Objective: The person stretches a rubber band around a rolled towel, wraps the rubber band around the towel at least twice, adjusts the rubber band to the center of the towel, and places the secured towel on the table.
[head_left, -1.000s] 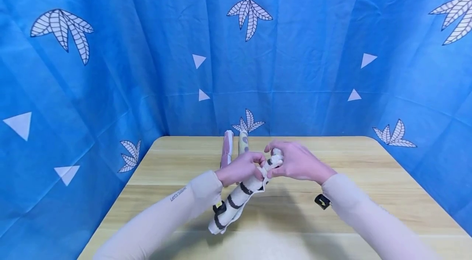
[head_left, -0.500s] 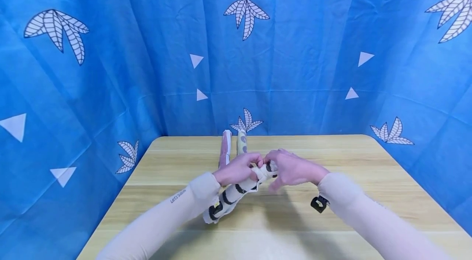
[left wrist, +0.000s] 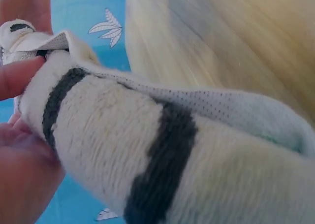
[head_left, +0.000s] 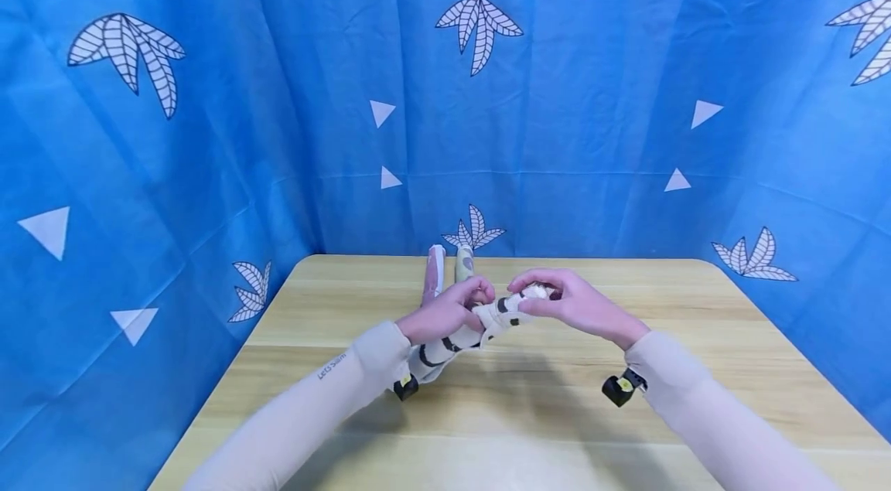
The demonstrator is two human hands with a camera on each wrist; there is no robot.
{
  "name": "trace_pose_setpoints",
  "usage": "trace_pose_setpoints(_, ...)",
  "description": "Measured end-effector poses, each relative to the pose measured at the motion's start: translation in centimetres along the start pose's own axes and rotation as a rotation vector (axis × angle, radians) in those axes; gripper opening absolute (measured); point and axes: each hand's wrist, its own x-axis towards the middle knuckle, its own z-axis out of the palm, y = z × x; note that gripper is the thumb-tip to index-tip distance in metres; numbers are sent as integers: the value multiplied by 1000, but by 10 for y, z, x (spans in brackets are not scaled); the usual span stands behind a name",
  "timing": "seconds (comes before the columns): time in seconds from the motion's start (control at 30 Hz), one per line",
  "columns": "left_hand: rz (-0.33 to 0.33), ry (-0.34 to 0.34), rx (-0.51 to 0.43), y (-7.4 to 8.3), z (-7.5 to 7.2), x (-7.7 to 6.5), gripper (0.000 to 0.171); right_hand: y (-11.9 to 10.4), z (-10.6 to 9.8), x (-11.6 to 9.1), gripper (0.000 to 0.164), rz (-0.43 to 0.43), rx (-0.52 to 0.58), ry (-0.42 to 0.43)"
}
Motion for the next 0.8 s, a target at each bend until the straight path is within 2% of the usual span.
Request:
trace_pose_setpoints(0.13, -74, -64, -125, -3, -5, 2, 47, 2, 1, -4, 45, -83, -153, -2)
trace_pose_setpoints(0.23, -105, -104, -138, -3, -7, 3, 49, 3, 3, -4, 40, -104, -225, 14)
trace_pose_setpoints(0.33, -105, -115, -118, -3, -6, 3, 47, 4, 5, -3, 33, -76, -218, 28)
trace_pose_setpoints(0.43, -49, -101, -36, -3, -5, 1, 43, 5, 5, -3, 31, -15, -202, 38)
trace_pose_setpoints(0.6, 123, -8, 194, -5, 2, -6, 41, 10, 6, 2, 30, 87, -174, 99)
trace_pose_setpoints(0.67, 166, 29, 257, -6, 5, -10, 42, 11, 6, 3, 31, 124, -132, 122)
trace_pose_setpoints(0.8, 224, 64, 394, -4, 10, -14, 48, 13, 10, 3, 30, 203, -46, 131)
